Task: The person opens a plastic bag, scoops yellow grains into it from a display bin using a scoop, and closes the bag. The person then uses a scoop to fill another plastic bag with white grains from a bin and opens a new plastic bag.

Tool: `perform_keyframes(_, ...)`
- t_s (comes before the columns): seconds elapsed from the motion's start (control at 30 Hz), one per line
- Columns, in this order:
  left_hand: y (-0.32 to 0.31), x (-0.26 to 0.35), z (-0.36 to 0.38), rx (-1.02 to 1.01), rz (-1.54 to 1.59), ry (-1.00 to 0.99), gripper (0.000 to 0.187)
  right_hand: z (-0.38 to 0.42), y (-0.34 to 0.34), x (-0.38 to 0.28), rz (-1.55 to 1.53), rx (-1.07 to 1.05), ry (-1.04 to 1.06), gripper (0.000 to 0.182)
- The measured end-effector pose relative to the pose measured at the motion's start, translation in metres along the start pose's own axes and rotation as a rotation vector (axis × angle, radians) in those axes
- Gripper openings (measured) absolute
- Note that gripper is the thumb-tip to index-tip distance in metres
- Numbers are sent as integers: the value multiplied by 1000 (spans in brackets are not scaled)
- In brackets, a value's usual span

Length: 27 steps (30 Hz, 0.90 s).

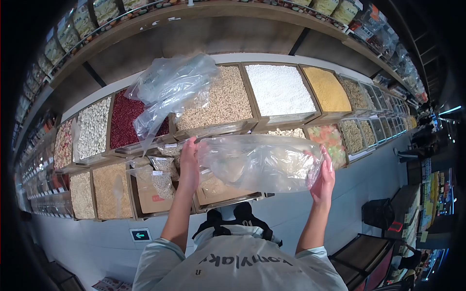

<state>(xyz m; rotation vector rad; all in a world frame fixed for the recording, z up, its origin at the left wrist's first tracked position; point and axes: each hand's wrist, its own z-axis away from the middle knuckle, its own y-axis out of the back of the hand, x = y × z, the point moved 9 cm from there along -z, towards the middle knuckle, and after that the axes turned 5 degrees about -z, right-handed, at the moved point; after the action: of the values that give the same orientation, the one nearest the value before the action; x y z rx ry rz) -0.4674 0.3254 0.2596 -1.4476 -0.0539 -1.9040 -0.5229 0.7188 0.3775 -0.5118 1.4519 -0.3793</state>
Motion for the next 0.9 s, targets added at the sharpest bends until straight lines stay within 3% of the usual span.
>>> perform_keyframes(0.03,-12,3,3,-2,2,-7,32,-6,-8,-16,67,21,27,50)
perform_keyframes(0.1,-27,30,15,96,-188,-312,43,1,-20,-92,327,99,472,48)
perform_keyframes(0.17,-49,26,22,96,-134,-395,39,54,-35,-172,342,350,1189,50)
perform_keyframes(0.2,-66,23,27,25,-133,-431,37,47,-26,-168,334,345,1186,50)
perform_keyframes(0.4,-163,-28,66,-157,-208,-520,37,-43,30,22,1245,-604,237,53)
perform_keyframes(0.43,-182,-36,77,-217,-250,-502,47,-42,24,19,1135,-569,381,66)
perform_keyframes(0.6,-235,-52,102,-268,-407,-467,86,-32,-4,-19,1293,-721,465,73)
perform_keyframes(0.73,-245,-21,121,-200,-550,-580,86,-34,-23,-42,1197,-935,442,59)
perform_keyframes(0.8,-239,-17,119,-176,-581,-428,82,-29,-35,-48,1093,-1054,426,48)
perform_keyframes(0.83,-233,-10,119,-150,-587,-431,82,-31,-36,-46,1075,-1077,427,48)
perform_keyframes(0.9,-218,-10,113,-177,-475,-253,79,-25,-40,-38,964,-1212,456,45)
